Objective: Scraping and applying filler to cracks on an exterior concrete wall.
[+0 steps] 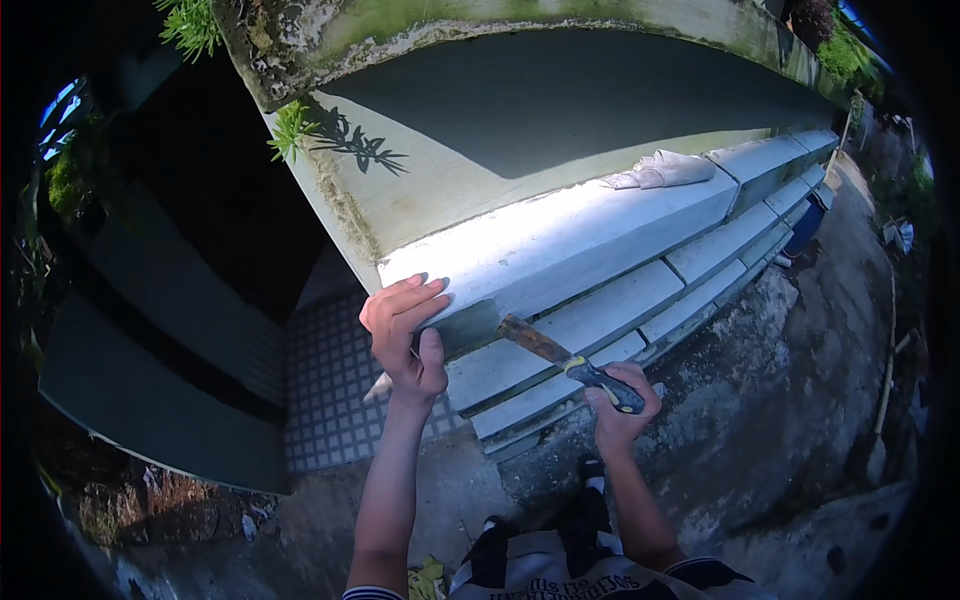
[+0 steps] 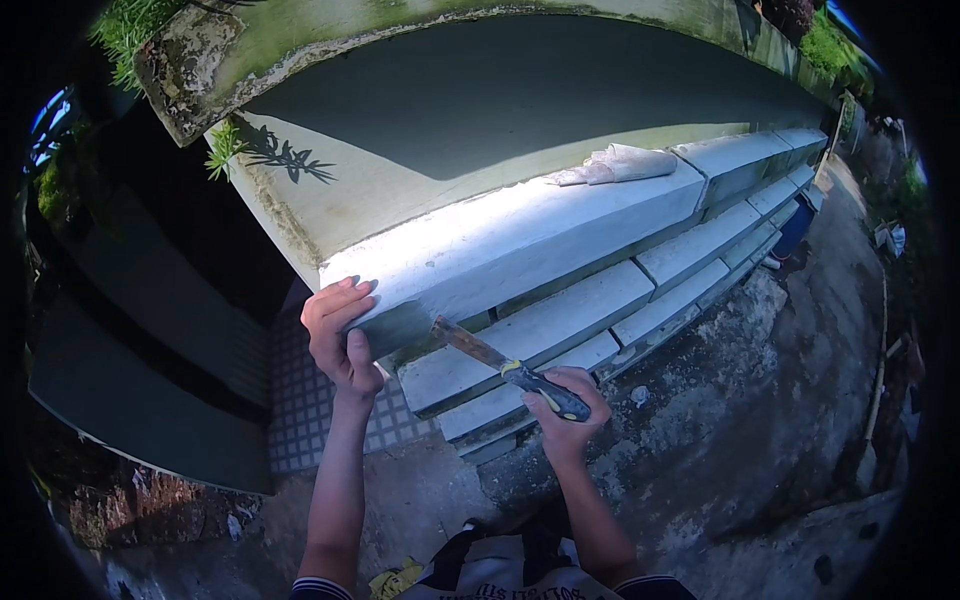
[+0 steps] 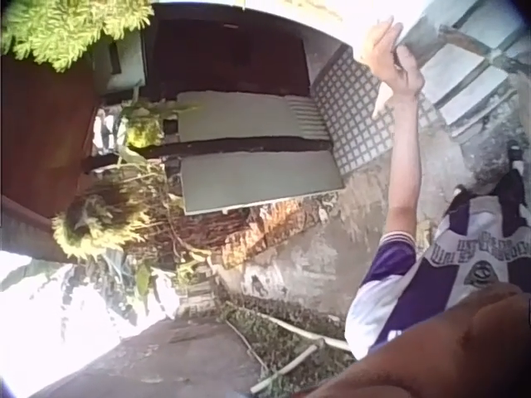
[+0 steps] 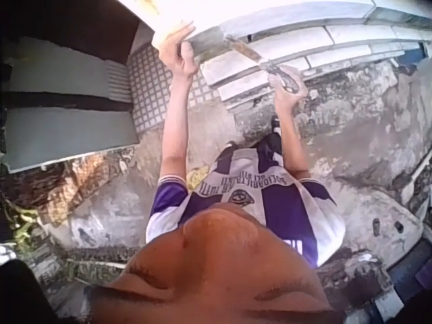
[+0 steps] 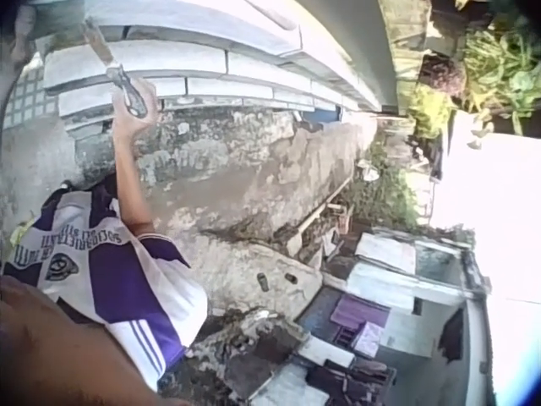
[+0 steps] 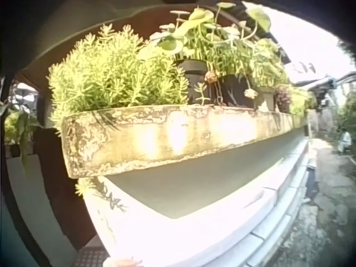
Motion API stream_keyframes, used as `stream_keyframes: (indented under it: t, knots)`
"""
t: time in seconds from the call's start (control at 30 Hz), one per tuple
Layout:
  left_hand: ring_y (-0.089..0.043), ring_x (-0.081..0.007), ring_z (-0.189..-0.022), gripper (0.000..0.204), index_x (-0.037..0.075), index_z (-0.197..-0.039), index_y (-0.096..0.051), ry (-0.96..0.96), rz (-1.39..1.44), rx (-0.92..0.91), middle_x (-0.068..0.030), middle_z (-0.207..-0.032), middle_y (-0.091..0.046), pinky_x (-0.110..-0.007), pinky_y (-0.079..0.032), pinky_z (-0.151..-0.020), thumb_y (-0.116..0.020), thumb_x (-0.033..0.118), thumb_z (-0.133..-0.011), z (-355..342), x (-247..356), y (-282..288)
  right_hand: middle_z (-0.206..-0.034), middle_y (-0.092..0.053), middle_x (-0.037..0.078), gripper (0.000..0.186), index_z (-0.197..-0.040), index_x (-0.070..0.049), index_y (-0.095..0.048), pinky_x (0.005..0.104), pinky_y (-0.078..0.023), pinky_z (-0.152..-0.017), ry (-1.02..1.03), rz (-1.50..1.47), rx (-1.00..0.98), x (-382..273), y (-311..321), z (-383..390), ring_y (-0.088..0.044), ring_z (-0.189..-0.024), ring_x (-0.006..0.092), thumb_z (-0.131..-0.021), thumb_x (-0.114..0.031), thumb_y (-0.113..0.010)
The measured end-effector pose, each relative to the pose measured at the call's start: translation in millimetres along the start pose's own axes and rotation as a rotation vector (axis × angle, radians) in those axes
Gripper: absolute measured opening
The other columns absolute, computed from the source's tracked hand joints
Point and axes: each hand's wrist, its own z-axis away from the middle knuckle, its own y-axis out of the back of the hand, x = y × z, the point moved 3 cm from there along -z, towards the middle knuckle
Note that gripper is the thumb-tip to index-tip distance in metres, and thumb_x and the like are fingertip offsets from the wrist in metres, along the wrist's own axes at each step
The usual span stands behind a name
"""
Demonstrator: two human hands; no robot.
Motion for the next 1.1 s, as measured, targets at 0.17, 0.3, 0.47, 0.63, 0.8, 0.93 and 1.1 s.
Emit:
stream_keyframes:
  t: [0.17, 0.3, 0.47, 0.63, 0.8, 0.93, 1.1]
  knots:
    - [-0.062, -0.0282, -0.104, 0.032, 0.007, -0.095, -0.068, 0.000, 0.000, 0.132, -0.0083, -0.102, -0.070, -0.039, -0.037, -0.098, -0.048, 0.031, -0.096, 0, 1, -6, -0.095, -0.071, 0.013, 0.034, -0.097, 0.001, -0.070, 0.0326, -0.056, -0.074, 0.143, 0.460, -0.119, -13, -6, -3, -0.070, -0.084, 0.0212, -0.066, 0.004, -0.084]
    - [-0.058, -0.0302, -0.105, 0.039, 0.001, -0.095, -0.066, -0.003, 0.007, 0.089, -0.0143, -0.100, -0.068, -0.044, -0.040, -0.100, -0.045, 0.033, -0.097, 1, 3, -7, -0.093, -0.070, 0.017, 0.036, -0.107, 0.001, -0.065, 0.0347, -0.056, -0.070, 0.141, 0.576, -0.358, -18, -19, -2, -0.072, -0.080, 0.0274, -0.076, -0.006, -0.081]
    - [-0.059, -0.0299, -0.105, 0.038, 0.000, -0.094, -0.066, 0.002, -0.008, 0.079, -0.0149, -0.100, -0.068, -0.043, -0.041, -0.099, -0.044, 0.031, -0.097, 2, 1, -2, -0.093, -0.068, 0.022, 0.033, -0.114, -0.001, -0.055, 0.0397, -0.055, -0.067, -0.078, 0.616, -0.612, -16, -24, -7, -0.071, -0.083, 0.0365, -0.089, -0.014, -0.071]
    - [-0.058, -0.0297, -0.104, 0.038, 0.000, -0.094, -0.065, 0.010, -0.031, 0.100, -0.0149, -0.099, -0.069, -0.043, -0.041, -0.098, -0.043, 0.031, -0.096, 1, 0, -5, -0.086, -0.070, 0.020, 0.031, -0.114, -0.002, -0.055, 0.0404, -0.054, -0.063, -0.038, 0.646, -0.702, -20, -27, -30, -0.071, -0.076, 0.0371, -0.092, -0.020, -0.069]
    - [-0.058, -0.0301, -0.104, 0.038, 0.000, -0.093, -0.065, 0.001, -0.026, 0.112, -0.0156, -0.099, -0.069, -0.043, -0.042, -0.097, -0.043, 0.031, -0.096, 2, 0, -6, -0.083, -0.071, 0.016, 0.030, -0.109, -0.003, -0.062, 0.0383, -0.054, -0.056, 0.131, 0.749, -0.759, -12, -31, -45, -0.071, -0.068, 0.0311, -0.092, -0.027, -0.068]
    - [-0.062, -0.0277, -0.103, 0.037, 0.006, -0.093, -0.068, 0.029, -0.005, 0.185, -0.0095, -0.098, -0.071, -0.039, -0.038, -0.095, -0.044, 0.034, -0.097, 6, -1, -10, -0.080, -0.071, 0.014, 0.027, -0.107, -0.004, -0.061, 0.0378, -0.053, -0.054, 0.268, 0.799, -0.808, -18, -39, -55, -0.070, -0.064, 0.0294, -0.092, -0.026, -0.068]
    - [-0.062, -0.0273, -0.103, 0.041, 0.006, -0.091, -0.068, 0.029, -0.023, 0.194, -0.0089, -0.096, -0.071, -0.039, -0.039, -0.095, -0.041, 0.036, -0.098, 6, -3, -9, -0.073, -0.068, 0.011, 0.021, -0.099, -0.006, -0.059, 0.0384, -0.050, -0.049, 0.229, 0.818, -0.958, -20, -52, -61, -0.066, -0.057, 0.0291, -0.092, -0.023, -0.067]
